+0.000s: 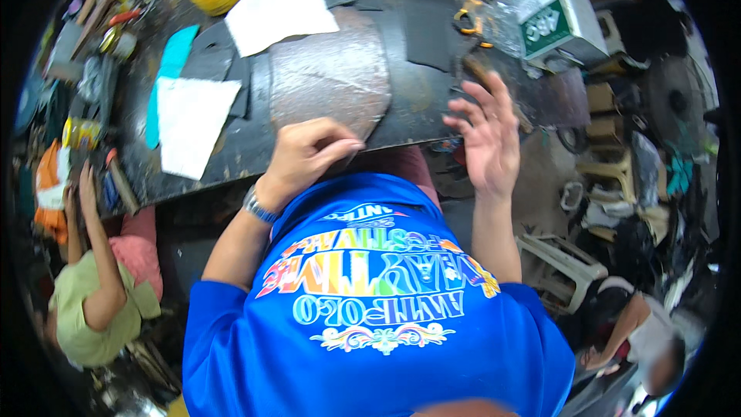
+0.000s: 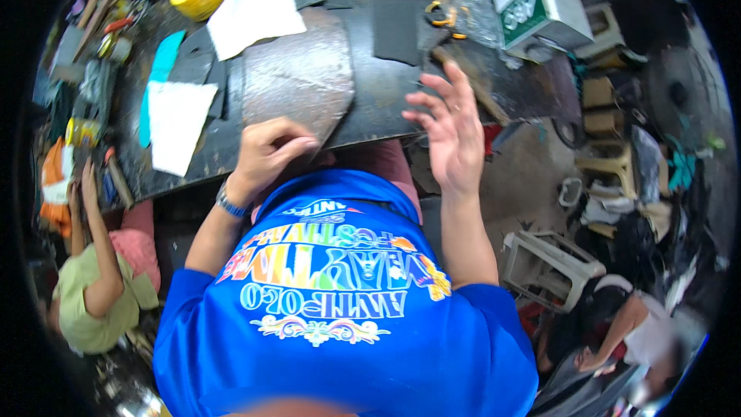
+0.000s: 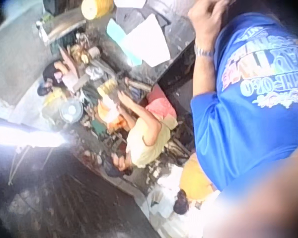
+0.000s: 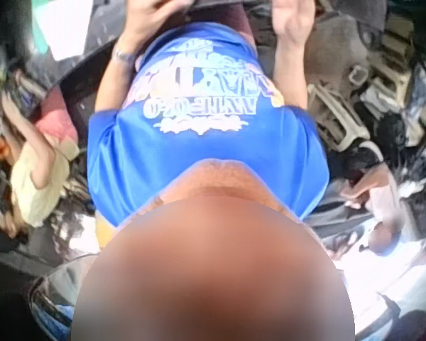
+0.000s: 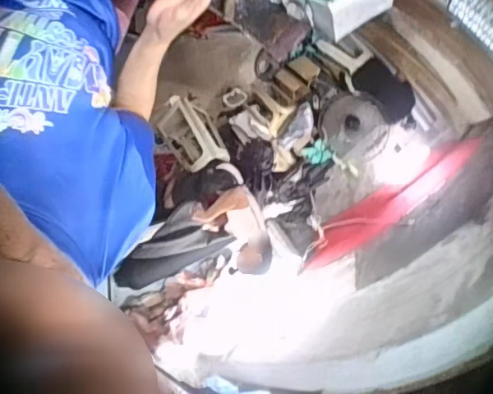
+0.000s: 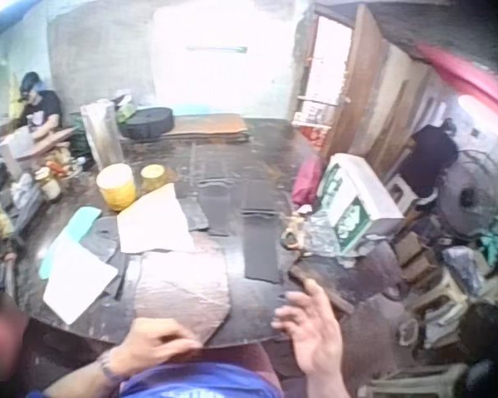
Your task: The person aligns and presses black rubber pieces onto a shoe sole using a wooden mallet. They repeatedly position the pieces, tap them into place, and adjust alignment on a cluttered workbench.
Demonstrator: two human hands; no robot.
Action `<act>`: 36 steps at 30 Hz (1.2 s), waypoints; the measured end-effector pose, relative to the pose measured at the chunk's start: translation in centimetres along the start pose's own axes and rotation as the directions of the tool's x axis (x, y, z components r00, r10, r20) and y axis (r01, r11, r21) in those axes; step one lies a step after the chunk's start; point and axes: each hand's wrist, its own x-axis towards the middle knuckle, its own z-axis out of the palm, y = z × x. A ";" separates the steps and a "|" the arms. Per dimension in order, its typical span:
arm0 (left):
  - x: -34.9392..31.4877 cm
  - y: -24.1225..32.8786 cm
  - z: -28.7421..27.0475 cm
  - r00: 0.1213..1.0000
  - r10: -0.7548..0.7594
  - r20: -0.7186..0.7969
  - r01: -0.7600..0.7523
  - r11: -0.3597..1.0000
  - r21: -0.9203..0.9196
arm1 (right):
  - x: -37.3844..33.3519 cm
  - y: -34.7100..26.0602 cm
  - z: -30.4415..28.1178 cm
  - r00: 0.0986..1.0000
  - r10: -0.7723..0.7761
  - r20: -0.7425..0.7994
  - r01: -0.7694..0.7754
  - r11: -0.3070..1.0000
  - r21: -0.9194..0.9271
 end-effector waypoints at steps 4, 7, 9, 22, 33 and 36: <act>-1.5 -0.8 -0.2 0.979 -0.116 -0.167 0.096 0.988 -0.121 | 3.9 -1.4 -2.5 0.987 0.001 -0.158 0.016 0.994 0.109; -1.5 -1.1 -0.1 0.992 -0.013 -0.125 0.011 1.000 -0.010 | 6.0 -2.8 -5.5 0.947 -0.016 -0.320 0.069 0.986 0.155; -1.3 -1.1 0.0 0.993 0.044 -0.110 -0.044 0.999 0.007 | 7.0 -3.8 -7.3 0.908 -0.041 -0.417 0.078 0.994 0.072; -0.9 -0.4 0.2 0.994 0.098 -0.046 -0.097 0.995 0.029 | 10.8 -4.9 -13.3 0.950 0.052 -0.307 0.114 0.859 0.499; 0.7 -0.5 -0.1 0.992 -0.096 -0.078 0.057 0.914 -0.402 | 6.2 1.7 1.2 0.973 -0.161 -0.163 0.122 0.966 -0.226; 3.2 -0.1 0.9 0.990 -0.087 -0.110 0.014 0.843 -0.537 | 6.1 3.7 6.8 0.989 -0.124 0.081 0.147 0.899 -0.413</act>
